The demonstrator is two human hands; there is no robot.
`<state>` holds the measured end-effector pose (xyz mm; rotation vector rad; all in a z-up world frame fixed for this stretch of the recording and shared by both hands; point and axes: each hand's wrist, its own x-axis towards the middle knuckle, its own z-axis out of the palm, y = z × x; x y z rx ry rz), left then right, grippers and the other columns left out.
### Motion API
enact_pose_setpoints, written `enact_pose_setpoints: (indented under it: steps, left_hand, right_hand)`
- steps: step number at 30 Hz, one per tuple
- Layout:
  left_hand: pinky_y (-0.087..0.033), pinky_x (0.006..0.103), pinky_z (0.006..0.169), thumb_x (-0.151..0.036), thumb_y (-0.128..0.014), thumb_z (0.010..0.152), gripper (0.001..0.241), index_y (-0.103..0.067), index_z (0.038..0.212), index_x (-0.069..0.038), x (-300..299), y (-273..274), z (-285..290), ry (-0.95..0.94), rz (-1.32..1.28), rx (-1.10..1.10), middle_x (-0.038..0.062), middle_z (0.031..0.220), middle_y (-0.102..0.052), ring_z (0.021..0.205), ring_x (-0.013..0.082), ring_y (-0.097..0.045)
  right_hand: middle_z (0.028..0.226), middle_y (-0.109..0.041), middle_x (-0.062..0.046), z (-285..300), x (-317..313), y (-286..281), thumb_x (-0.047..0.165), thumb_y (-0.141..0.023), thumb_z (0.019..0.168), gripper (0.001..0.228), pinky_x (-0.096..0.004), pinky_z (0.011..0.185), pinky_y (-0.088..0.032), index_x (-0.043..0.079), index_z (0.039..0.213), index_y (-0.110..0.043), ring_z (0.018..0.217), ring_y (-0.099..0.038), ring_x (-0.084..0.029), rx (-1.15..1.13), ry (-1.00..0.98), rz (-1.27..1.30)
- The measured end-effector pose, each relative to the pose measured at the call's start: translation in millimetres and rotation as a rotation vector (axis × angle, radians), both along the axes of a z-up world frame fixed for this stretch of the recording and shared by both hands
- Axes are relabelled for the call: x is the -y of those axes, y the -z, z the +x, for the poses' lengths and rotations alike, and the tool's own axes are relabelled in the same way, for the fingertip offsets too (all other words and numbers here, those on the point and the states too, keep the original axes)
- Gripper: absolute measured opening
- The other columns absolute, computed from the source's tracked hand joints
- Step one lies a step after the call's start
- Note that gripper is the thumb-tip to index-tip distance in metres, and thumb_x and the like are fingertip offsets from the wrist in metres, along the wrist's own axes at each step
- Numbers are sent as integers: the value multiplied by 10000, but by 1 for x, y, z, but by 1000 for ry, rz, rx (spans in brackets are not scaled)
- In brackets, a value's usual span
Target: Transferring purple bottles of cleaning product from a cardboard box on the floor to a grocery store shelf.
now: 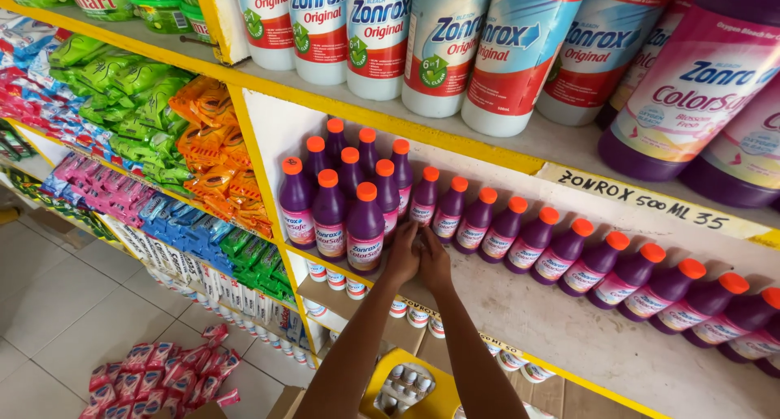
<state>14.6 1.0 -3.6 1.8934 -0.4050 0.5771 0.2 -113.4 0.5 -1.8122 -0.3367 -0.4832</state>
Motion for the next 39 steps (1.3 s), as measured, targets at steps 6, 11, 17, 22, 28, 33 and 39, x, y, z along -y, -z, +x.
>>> enact_pose_setpoints:
  steps: [6, 11, 17, 22, 28, 33, 39]
  left_hand:
    - [-428, 409, 1108, 78, -580, 871, 665, -434, 1511, -28, -11, -27, -65, 59, -29, -67, 233, 1450, -526, 1350, 360, -517]
    - [-564, 352, 997, -22, -552, 1006, 496, -477, 1493, -77, -56, -25, -190, 156, -280, -234, 158, 1383, -643, 1196, 257, -689]
    - [-571, 349, 951, -175, -659, 971, 494, -497, 1425, -65, -137, 123, -352, 104, -275, -695, 121, 1362, -656, 1161, 238, -695]
    - [-581, 378, 959, -251, -700, 908, 537, -563, 1389, -56, -185, 237, -491, -73, -123, -1062, 159, 1288, -701, 1129, 275, -735]
    - [-477, 467, 1046, -286, -734, 888, 567, -534, 1391, -118, -199, 274, -582, -85, 361, -1342, 163, 1340, -590, 1269, 357, -571]
    - [-424, 533, 1064, -255, -765, 816, 596, -532, 1344, -106, -207, 327, -620, -179, 716, -1228, 145, 1346, -555, 1260, 378, -522]
    - [-247, 638, 1149, -263, -763, 801, 555, -552, 1287, -100, -225, 344, -621, -269, 1010, -1034, 152, 1216, -606, 1229, 360, -545]
  right_hand:
    - [1405, -626, -164, -73, -8, -40, -67, -471, 982, 477, -362, 1051, -527, -4, 1453, -512, 1309, -624, -258, -11, -132, 241]
    - [1433, -591, -156, -204, -19, -50, -34, -479, 1041, 421, -364, 1083, -506, -11, 1461, -488, 1326, -609, -260, -26, -263, 290]
    - [1352, -660, -126, -339, -35, 119, 35, -605, 967, 454, -353, 913, -581, 14, 1415, -534, 1145, -698, -219, -497, -232, 30]
    - [1293, -705, -123, -452, -49, 247, 85, -682, 899, 529, -341, 865, -607, 66, 1412, -556, 1089, -722, -192, -786, -313, -215]
    - [1365, -639, -112, -518, -87, 277, 132, -721, 847, 675, -369, 910, -579, 124, 1472, -467, 1065, -723, -239, -1069, -524, -445]
    - [1397, -602, -119, -545, -116, 292, 165, -686, 862, 670, -390, 953, -553, 134, 1489, -452, 1076, -700, -281, -1039, -620, -597]
    - [1370, -597, -174, -558, -176, 330, 208, -657, 874, 632, -434, 939, -534, 108, 1473, -479, 1109, -659, -351, -866, -665, -619]
